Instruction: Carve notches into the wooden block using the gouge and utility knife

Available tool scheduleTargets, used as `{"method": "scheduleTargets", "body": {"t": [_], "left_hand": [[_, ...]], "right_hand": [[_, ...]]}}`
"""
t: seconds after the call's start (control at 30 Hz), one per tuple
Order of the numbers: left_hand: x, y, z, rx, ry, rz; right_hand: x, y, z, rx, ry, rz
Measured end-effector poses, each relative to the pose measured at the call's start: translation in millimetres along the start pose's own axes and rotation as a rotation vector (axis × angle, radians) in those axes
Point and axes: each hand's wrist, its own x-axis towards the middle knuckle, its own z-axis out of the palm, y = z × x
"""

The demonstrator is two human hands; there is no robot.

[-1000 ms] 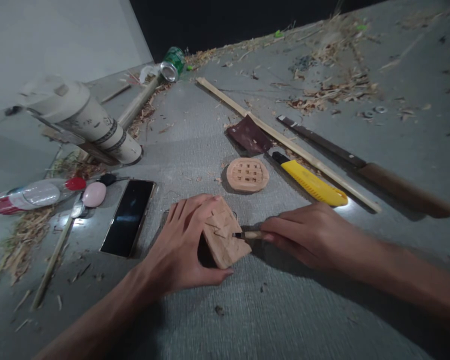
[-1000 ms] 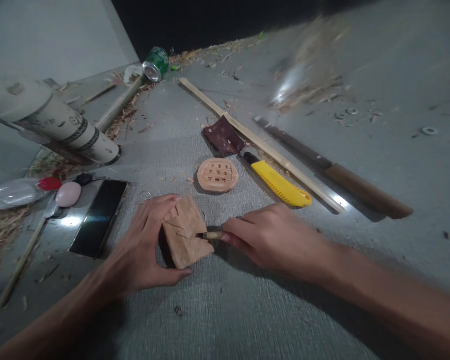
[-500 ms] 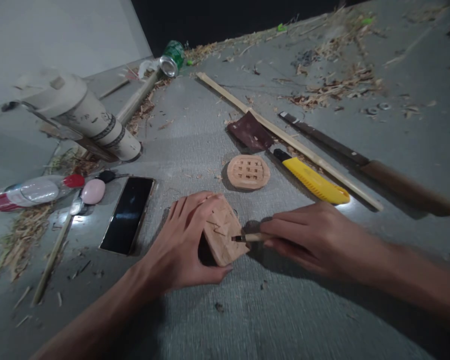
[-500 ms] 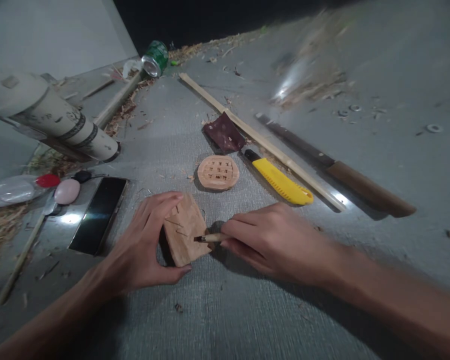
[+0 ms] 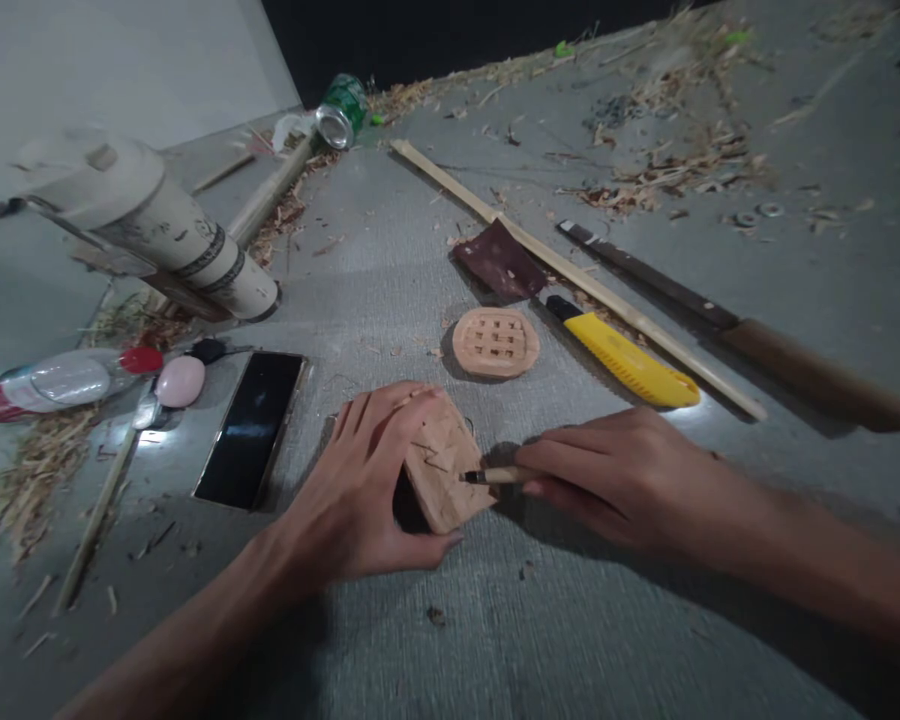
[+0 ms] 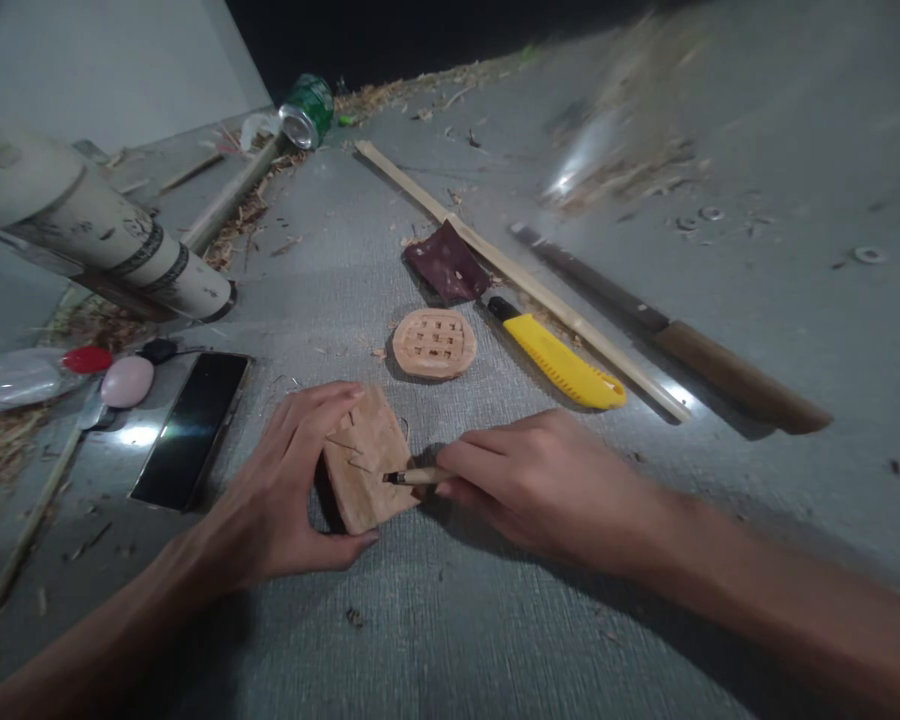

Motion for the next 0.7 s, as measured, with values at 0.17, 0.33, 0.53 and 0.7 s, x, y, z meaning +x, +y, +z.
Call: {"method": "scheduleTargets", "body": {"t": [0.17, 0.33, 0.53, 0.7], "left_hand": [[0.7, 0.2, 0.0, -0.011, -0.008, 0.01], [1.8, -1.1, 0.5, -0.031, -0.008, 0.012], [3.3, -0.6, -2.1, -0.051, -0.021, 0.005], [1.8, 1.0, -2.7, -0.041, -0.03, -0.007]], "right_hand": [[1.2, -1.8, -1.3, 0.0, -0.004, 0.008], [1.5, -5.0, 0.5, 0.002, -0.008, 0.03], [1.8, -13.7, 2.6, -0.042, 0.053, 0.039], [-0.1, -20.2, 6.8, -0.076, 0.096, 0.048]]}}
